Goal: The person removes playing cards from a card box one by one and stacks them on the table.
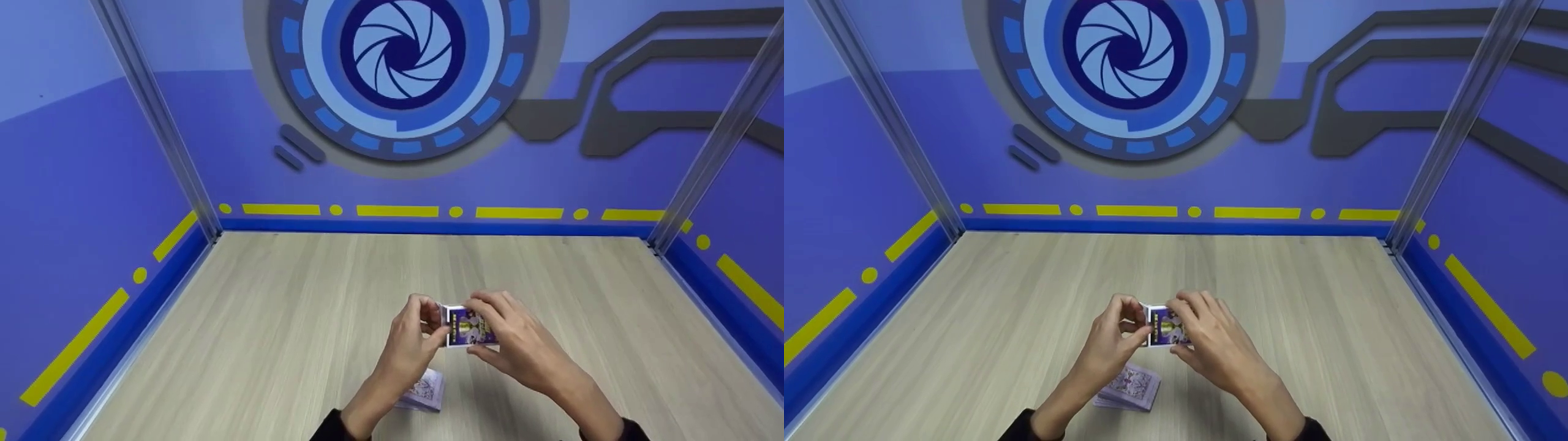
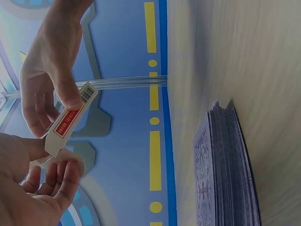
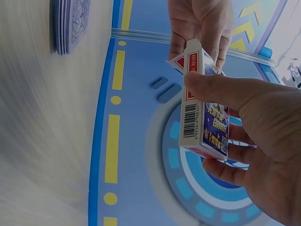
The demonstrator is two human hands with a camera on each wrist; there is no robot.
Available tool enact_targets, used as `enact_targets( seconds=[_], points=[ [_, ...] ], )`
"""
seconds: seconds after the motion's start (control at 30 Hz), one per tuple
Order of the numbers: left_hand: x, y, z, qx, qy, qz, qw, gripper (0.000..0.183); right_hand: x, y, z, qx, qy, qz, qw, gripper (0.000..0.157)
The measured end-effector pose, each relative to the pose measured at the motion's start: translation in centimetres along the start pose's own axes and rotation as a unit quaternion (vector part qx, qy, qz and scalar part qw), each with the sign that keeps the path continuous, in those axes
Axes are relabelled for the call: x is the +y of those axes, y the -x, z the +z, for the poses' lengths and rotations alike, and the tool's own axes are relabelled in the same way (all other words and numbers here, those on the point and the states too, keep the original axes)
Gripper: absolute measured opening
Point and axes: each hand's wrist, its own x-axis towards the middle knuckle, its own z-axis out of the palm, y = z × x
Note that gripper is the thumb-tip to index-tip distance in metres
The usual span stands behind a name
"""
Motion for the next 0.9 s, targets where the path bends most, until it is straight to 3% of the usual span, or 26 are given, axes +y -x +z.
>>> enact_targets(
  seconds=[0.5, 0.67, 0.9],
  points=[
    [0.2, -0.1, -0.9, 0.015, 0.061, -0.007, 0.9980, 0.031, 0.6, 0.1, -0.1, 0.001, 0.007, 0.009, 1.000, 0.076],
    [0.2, -0.3, -1.5, 0.011, 0.044, 0.011, 0.9989, 0.036, 1.0, 0.2, -0.1, 0.015, 0.006, 0.011, 1.000, 0.075],
    [0.2, -0.6, -2.3, 0.021, -0.022, 0.049, 0.9983, 0.044, 1.6, 0.2, -0.3, 0.026, 0.007, 0.016, 1.000, 0.074]
  ],
)
